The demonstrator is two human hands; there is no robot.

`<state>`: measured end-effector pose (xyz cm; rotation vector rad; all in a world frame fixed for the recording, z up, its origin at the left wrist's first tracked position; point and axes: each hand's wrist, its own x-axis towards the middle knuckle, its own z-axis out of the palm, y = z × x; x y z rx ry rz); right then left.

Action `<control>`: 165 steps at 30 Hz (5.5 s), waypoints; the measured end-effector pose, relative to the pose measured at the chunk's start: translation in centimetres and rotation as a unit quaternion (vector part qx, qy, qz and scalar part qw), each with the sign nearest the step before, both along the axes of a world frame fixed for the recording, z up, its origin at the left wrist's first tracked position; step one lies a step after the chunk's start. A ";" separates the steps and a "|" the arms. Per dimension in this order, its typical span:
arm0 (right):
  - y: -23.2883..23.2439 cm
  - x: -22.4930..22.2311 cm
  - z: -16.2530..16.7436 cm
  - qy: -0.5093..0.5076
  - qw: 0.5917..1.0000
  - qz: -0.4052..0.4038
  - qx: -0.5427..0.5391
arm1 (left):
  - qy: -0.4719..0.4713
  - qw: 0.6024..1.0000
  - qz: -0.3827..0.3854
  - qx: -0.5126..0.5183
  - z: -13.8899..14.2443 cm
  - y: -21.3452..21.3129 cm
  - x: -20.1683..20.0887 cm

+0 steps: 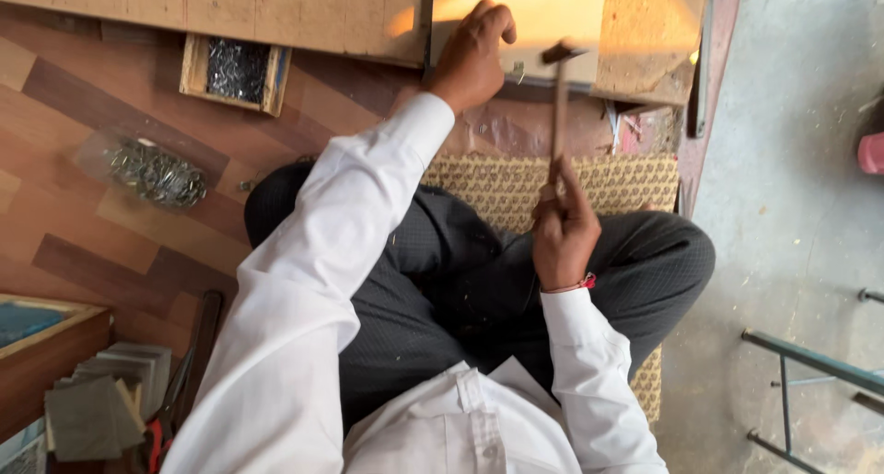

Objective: The person sits on the floor and repeatedly cuts rectangular cardboard sheets with shears, then hammers metal staples into the edges to secure them. The person handles the cardboard, shears, hammer, and staples one at a time.

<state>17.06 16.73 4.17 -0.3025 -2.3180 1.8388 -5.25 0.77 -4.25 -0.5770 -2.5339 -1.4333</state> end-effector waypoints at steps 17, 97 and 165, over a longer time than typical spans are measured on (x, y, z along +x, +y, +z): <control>1.7 -1.2 -0.2 -0.180 0.919 -0.011 -0.351 | -0.141 0.918 0.260 -0.265 -1.5 -30.1 8.2; -1.3 1.0 1.1 0.041 0.973 -0.005 0.228 | 0.038 0.979 0.183 -0.080 1.8 3.1 2.5; -1.0 0.7 1.4 0.079 0.985 0.041 0.146 | 0.034 0.988 0.147 0.042 0.1 1.3 1.5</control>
